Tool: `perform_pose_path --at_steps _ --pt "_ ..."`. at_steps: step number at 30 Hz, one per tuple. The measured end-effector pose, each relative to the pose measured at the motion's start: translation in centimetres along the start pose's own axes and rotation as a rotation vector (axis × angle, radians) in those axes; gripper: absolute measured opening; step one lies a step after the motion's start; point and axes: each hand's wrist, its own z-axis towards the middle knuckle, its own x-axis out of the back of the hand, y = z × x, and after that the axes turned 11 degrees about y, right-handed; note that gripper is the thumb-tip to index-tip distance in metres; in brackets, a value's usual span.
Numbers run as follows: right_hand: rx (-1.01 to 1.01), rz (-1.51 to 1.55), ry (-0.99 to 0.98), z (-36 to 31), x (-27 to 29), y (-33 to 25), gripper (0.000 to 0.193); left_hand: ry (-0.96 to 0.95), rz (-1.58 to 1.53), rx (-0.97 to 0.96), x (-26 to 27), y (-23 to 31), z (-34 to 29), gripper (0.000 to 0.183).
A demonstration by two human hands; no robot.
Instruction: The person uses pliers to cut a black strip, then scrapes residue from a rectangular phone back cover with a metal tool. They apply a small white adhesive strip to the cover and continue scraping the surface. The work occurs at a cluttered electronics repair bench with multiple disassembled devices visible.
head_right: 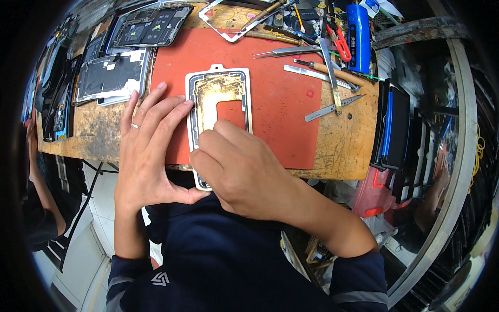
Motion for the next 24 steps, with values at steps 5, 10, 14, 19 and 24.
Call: perform_pose_path --at_steps 5,10,14,19,24 --pt "-0.007 0.015 -0.013 -0.6 0.1 -0.8 0.026 0.009 -0.007 -0.005 -0.1 -0.1 0.1 0.133" --pt "0.006 0.028 -0.027 -1.6 0.0 -1.3 0.027 0.001 0.000 -0.008 -0.2 -0.3 0.0 0.135" --pt "0.013 0.049 -0.042 -1.7 -0.1 -1.6 0.026 -0.008 0.008 -0.016 -0.1 -0.3 0.1 0.134" --pt "0.028 0.115 -0.212 -0.1 1.9 -0.5 0.019 -0.027 0.030 -0.018 0.0 -0.2 -0.2 0.130" --pt "-0.097 0.154 -0.056 0.2 4.9 -0.1 0.026 -0.020 -0.015 0.002 0.4 1.1 -2.2 0.111"
